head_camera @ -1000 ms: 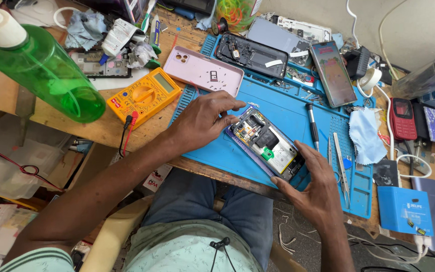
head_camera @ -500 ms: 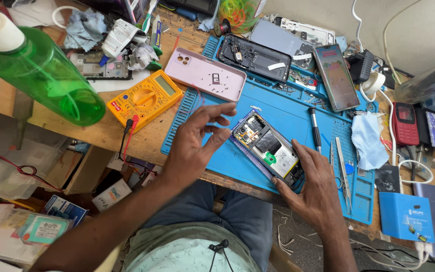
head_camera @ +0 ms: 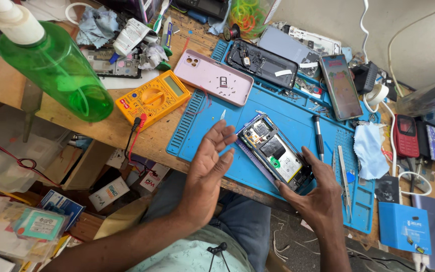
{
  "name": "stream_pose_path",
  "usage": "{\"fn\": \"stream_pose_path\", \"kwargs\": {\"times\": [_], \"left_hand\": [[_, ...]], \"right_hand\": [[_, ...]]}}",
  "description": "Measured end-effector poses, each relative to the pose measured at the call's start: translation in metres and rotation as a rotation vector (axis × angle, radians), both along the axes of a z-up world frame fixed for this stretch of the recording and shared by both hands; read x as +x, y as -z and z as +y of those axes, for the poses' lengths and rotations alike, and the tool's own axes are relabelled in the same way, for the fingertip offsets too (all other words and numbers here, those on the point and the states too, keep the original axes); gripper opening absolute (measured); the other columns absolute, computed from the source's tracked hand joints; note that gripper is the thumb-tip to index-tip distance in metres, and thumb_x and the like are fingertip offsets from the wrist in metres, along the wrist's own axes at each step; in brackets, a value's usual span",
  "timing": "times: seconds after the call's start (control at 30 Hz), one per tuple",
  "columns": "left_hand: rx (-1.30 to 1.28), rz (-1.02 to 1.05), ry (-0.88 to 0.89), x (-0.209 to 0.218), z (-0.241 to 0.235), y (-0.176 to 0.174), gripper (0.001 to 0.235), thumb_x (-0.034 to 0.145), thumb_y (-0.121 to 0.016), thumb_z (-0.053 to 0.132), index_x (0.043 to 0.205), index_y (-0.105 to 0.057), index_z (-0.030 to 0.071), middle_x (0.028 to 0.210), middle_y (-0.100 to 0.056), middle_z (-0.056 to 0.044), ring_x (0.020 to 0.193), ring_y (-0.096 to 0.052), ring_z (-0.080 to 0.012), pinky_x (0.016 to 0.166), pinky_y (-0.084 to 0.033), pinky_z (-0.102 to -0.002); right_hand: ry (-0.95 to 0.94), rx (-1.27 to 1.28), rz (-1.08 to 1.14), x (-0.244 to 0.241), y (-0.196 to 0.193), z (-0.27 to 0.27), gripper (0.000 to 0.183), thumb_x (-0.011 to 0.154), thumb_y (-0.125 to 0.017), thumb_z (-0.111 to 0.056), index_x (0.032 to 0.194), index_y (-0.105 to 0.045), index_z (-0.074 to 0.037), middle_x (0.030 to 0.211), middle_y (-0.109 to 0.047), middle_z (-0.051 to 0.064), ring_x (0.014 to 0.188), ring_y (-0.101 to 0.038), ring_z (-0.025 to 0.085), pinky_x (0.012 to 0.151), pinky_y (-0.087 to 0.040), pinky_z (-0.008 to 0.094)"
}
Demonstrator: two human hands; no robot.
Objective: The person works on a disassembled smartphone, using a screwdriver to remove screws and a cloth to wipe the back cover. They connect a charging cable to the device, then continue to remove screws and handle internal components on a cluttered workbench.
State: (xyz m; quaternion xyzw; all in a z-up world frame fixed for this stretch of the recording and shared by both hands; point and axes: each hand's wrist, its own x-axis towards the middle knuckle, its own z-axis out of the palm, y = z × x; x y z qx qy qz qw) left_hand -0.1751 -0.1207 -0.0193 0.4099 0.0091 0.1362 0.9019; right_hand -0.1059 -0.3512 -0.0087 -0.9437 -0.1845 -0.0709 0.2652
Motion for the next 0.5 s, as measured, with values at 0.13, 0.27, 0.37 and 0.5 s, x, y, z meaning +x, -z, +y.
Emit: {"fn": "stream_pose_path", "kwargs": {"times": [0.13,0.27,0.37,0.5], "left_hand": [[-0.077,0.036,0.054,-0.004,-0.020,0.003,0.072,0.103,-0.053,0.016,0.163,-0.017,0.000,0.162,-0.033,-0.018,0.153,-0.033,-0.0263,0.126,-0.024,-0.039],[-0.033,0.029,0.122,0.009,-0.033,-0.003,0.081,0.101,-0.054,0.021,0.163,-0.006,0.000,0.168,-0.022,-0.020,0.156,-0.024,-0.0293,0.125,-0.022,-0.044],[0.029,0.078,0.199,0.011,-0.037,-0.003,0.084,0.102,-0.052,0.027,0.163,-0.001,0.000,0.172,-0.011,-0.018,0.160,-0.013,-0.0257,0.126,-0.016,-0.041],[-0.003,0.113,0.316,0.011,-0.032,-0.001,0.087,0.102,-0.053,0.029,0.163,0.002,-0.002,0.173,-0.006,-0.019,0.161,-0.005,-0.0238,0.126,-0.010,-0.038]], "right_hand": [[0.165,0.213,0.228,0.000,0.005,-0.009,0.087,0.064,-0.092,-0.016,0.144,-0.059,-0.008,0.129,-0.072,0.014,0.121,-0.067,0.024,0.106,-0.050,0.038],[0.116,0.407,0.274,0.011,0.003,-0.011,0.082,0.069,-0.087,-0.009,0.145,-0.056,-0.003,0.130,-0.072,0.016,0.119,-0.067,0.020,0.105,-0.050,0.034],[0.188,0.472,0.330,0.011,0.005,-0.014,0.078,0.071,-0.084,-0.005,0.144,-0.057,-0.002,0.129,-0.072,0.016,0.116,-0.069,0.020,0.102,-0.052,0.032],[0.166,0.603,0.359,0.011,0.013,-0.022,0.074,0.075,-0.080,-0.002,0.144,-0.055,0.002,0.129,-0.071,0.018,0.118,-0.068,0.021,0.103,-0.051,0.031]]}}
